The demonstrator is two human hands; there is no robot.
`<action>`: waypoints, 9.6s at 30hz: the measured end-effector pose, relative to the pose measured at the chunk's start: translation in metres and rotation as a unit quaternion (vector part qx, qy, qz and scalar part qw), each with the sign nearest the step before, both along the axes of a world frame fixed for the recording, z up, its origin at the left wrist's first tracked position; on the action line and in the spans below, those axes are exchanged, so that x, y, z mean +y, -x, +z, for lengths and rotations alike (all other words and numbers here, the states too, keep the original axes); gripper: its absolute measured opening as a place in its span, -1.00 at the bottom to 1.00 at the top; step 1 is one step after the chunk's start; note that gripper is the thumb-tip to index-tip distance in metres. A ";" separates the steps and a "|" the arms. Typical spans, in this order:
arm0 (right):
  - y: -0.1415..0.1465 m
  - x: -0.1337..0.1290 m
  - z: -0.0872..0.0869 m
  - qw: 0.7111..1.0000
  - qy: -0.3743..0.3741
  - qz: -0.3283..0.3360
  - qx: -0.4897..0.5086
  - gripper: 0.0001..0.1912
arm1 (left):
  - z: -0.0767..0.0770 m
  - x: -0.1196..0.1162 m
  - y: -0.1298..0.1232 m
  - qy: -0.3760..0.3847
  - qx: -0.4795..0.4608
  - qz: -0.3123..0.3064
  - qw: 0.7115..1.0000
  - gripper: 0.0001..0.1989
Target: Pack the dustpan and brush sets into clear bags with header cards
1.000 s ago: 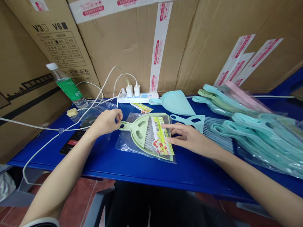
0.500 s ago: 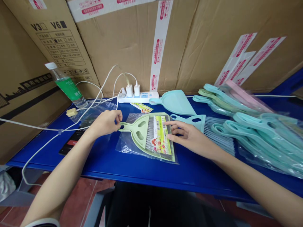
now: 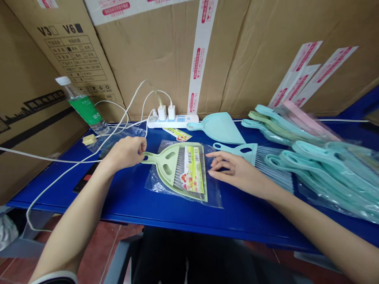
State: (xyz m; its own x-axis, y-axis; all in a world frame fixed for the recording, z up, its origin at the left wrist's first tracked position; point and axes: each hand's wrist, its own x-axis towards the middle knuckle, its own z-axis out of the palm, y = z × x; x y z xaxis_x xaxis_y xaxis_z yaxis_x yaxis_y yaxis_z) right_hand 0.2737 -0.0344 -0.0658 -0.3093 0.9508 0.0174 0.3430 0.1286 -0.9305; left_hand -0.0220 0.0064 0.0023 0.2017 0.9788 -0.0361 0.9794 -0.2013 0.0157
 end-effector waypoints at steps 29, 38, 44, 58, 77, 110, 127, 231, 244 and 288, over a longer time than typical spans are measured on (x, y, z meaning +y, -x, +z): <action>-0.005 -0.002 0.005 0.998 -0.009 0.048 -0.037 -0.48 | 0.003 -0.012 -0.014 -0.040 0.086 0.036 0.995 -0.80; -0.005 -0.003 0.004 0.993 -0.097 0.024 -0.062 -0.61 | -0.013 -0.020 -0.027 -0.033 -0.023 -0.252 0.967 -0.80; -0.008 -0.002 0.004 0.931 -0.302 -0.012 -0.206 -0.68 | -0.017 -0.032 -0.037 0.070 -0.170 -0.415 0.891 -0.83; -0.025 0.009 -0.003 0.877 -0.368 -0.006 -0.309 -0.68 | -0.026 -0.032 -0.038 0.170 -0.225 -0.466 0.838 -0.90; -0.023 0.004 0.005 0.907 -0.299 0.019 -0.296 -0.67 | -0.016 -0.026 -0.028 0.214 -0.209 -0.463 0.834 -0.87; -0.015 -0.015 0.023 0.923 -0.182 0.094 -0.325 -0.89 | -0.016 -0.033 -0.033 0.014 0.004 -0.278 0.961 -0.68; -0.016 -0.013 0.017 0.930 -0.180 0.106 -0.302 -0.90 | -0.017 -0.032 -0.036 0.021 0.026 -0.317 0.948 -0.80; -0.015 -0.013 0.024 0.949 -0.105 0.129 -0.266 -0.72 | -0.010 -0.029 -0.013 0.185 -0.131 -0.394 0.890 -0.69; -0.017 -0.015 0.025 0.949 -0.090 0.150 -0.260 -0.73 | -0.016 -0.025 -0.023 0.160 -0.148 -0.386 0.896 -0.76; -0.004 -0.014 0.016 0.949 -0.119 0.045 -0.287 -0.60 | -0.020 -0.028 -0.038 0.062 0.032 -0.170 0.983 -0.72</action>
State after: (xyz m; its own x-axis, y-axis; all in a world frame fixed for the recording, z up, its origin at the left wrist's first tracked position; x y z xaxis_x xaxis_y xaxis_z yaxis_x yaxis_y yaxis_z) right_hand 0.2774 -0.0483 -0.0500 -0.4129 0.9102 0.0325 0.7627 0.3651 -0.5339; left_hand 0.0156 -0.0212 -0.0179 0.5101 0.8422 -0.1746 0.8555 -0.5178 0.0018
